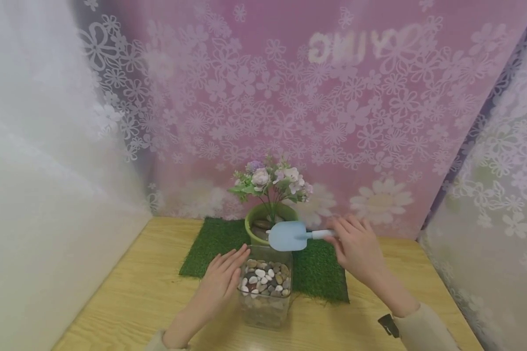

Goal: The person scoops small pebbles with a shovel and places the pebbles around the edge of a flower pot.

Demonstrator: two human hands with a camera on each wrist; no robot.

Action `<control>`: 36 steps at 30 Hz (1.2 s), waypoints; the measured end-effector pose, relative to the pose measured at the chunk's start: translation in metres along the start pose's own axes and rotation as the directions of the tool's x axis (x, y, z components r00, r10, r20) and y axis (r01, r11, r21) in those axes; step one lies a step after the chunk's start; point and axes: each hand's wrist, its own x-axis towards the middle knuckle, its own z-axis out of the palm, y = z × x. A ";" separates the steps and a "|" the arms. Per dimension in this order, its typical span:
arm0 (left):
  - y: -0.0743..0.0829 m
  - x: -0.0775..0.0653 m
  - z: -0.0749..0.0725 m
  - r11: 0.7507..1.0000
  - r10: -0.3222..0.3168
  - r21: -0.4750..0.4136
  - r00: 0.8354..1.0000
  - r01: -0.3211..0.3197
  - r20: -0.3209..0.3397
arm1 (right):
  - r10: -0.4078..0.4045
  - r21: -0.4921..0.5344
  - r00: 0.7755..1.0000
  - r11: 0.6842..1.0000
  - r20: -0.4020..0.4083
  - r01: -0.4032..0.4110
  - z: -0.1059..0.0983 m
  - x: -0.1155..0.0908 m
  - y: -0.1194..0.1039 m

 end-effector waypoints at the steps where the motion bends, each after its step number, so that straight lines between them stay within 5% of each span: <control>1: 0.000 0.000 0.000 1.000 0.002 0.003 1.000 -0.002 -0.001 | -0.015 0.000 1.000 1.000 0.000 0.015 -0.001 0.001 -0.001; 16: -0.002 0.001 0.000 1.000 0.012 0.004 1.000 -0.011 -0.016 | -0.275 -0.083 0.960 0.957 0.058 0.279 0.001 0.019 -0.027; 31: -0.001 0.001 -0.001 1.000 0.012 -0.012 1.000 -0.012 -0.008 | -0.378 -0.135 0.886 0.896 0.268 0.423 0.002 0.039 -0.048; 36: 0.000 0.001 -0.001 1.000 0.008 -0.013 1.000 -0.008 0.000 | -0.369 -0.152 0.879 0.891 0.302 0.427 0.004 0.040 -0.051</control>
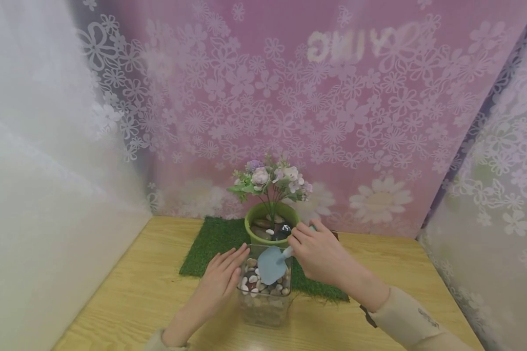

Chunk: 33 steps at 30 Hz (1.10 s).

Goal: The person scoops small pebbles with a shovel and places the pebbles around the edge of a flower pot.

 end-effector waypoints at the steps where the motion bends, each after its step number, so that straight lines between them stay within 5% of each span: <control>1: 0.000 0.000 0.000 1.000 -0.001 -0.002 1.000 0.001 0.001 | 0.002 0.000 1.000 1.000 0.001 -0.002 0.001 0.000 0.000; 13: 0.000 0.000 0.000 1.000 0.008 0.002 1.000 -0.008 -0.004 | -0.022 -0.002 0.999 1.000 -0.044 0.022 0.005 0.009 -0.012; 22: 0.001 0.000 -0.002 1.000 0.009 0.010 1.000 -0.008 -0.009 | 0.055 0.028 0.998 0.998 -0.004 -0.055 0.008 0.006 -0.018; 29: 0.002 0.000 -0.002 1.000 0.005 0.017 1.000 -0.005 -0.008 | 0.011 0.019 0.999 1.000 -0.038 -0.010 0.007 0.007 -0.022; 33: 0.001 0.000 0.000 1.000 -0.003 0.021 1.000 0.003 -0.005 | 0.069 0.053 0.997 0.996 -0.042 -0.067 0.009 0.006 -0.022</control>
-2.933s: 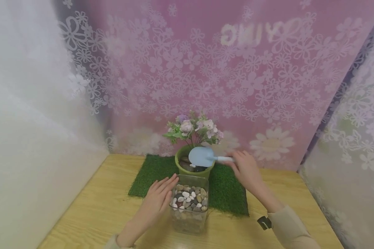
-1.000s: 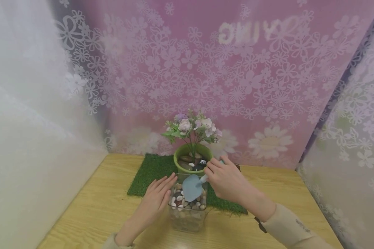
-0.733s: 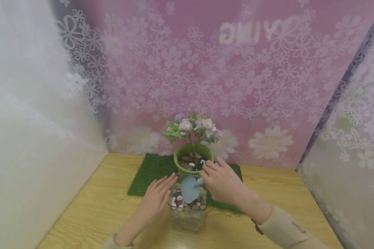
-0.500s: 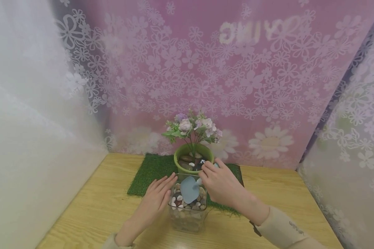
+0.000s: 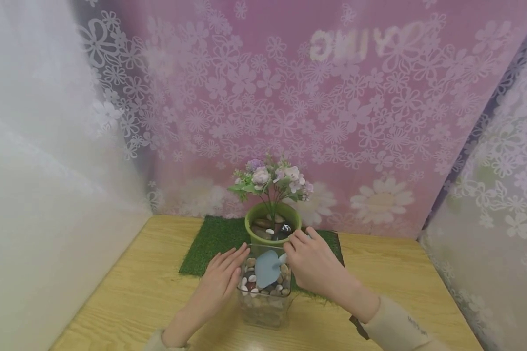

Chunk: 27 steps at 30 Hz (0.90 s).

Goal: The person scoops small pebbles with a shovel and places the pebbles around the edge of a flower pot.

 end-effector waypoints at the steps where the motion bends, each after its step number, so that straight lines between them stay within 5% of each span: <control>1: 0.000 0.000 0.000 1.000 -0.003 0.001 1.000 0.003 0.000 | 0.023 0.015 1.000 1.000 0.008 -0.024 0.001 -0.001 0.001; 5: 0.000 0.000 0.000 1.000 -0.016 -0.011 1.000 0.016 0.010 | 0.093 0.082 0.993 0.992 0.070 -0.099 0.001 -0.004 0.005; 10: 0.000 0.000 -0.001 1.000 -0.016 -0.021 1.000 0.016 0.020 | 0.071 0.169 0.988 0.981 0.140 -0.094 0.001 -0.007 0.002; 19: 0.002 0.001 0.000 1.000 -0.002 -0.029 1.000 0.002 0.005 | 0.050 0.212 0.998 0.976 0.029 -0.055 0.011 -0.013 0.002; 27: 0.001 0.000 0.000 0.999 -0.011 -0.032 1.000 0.011 0.002 | 0.116 0.186 0.993 0.975 0.034 -0.120 0.008 -0.020 -0.012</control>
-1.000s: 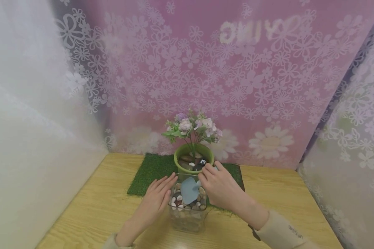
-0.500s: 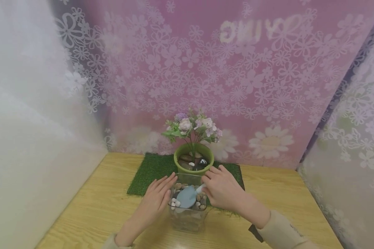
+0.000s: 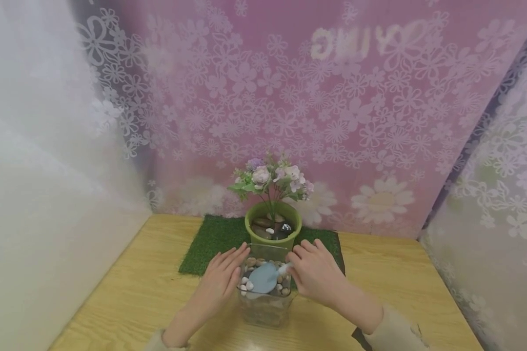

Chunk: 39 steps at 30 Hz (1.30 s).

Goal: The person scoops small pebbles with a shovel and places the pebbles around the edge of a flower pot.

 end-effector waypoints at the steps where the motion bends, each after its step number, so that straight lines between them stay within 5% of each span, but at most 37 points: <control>1: 0.000 0.000 0.000 1.000 -0.002 0.003 1.000 0.002 0.000 | 0.006 -0.006 1.000 1.000 -0.011 -0.006 0.001 -0.002 -0.002; 10: -0.002 0.000 0.001 1.000 0.008 0.006 1.000 -0.008 0.000 | -0.029 0.053 0.983 0.998 -0.183 0.039 0.016 -0.010 -0.004; 16: -0.001 0.000 0.001 1.000 0.008 -0.011 1.000 -0.008 0.005 | 0.128 0.154 0.990 0.981 -0.061 -0.117 0.017 -0.012 0.001; 22: -0.002 0.000 0.002 1.000 0.026 0.000 0.999 -0.026 -0.025 | 0.247 0.237 0.967 0.938 0.061 -0.254 0.010 -0.013 0.003; 39: -0.003 0.000 0.003 0.998 0.043 0.038 0.998 -0.042 -0.044 | 0.349 0.373 0.936 0.865 0.035 -0.336 0.013 -0.039 0.018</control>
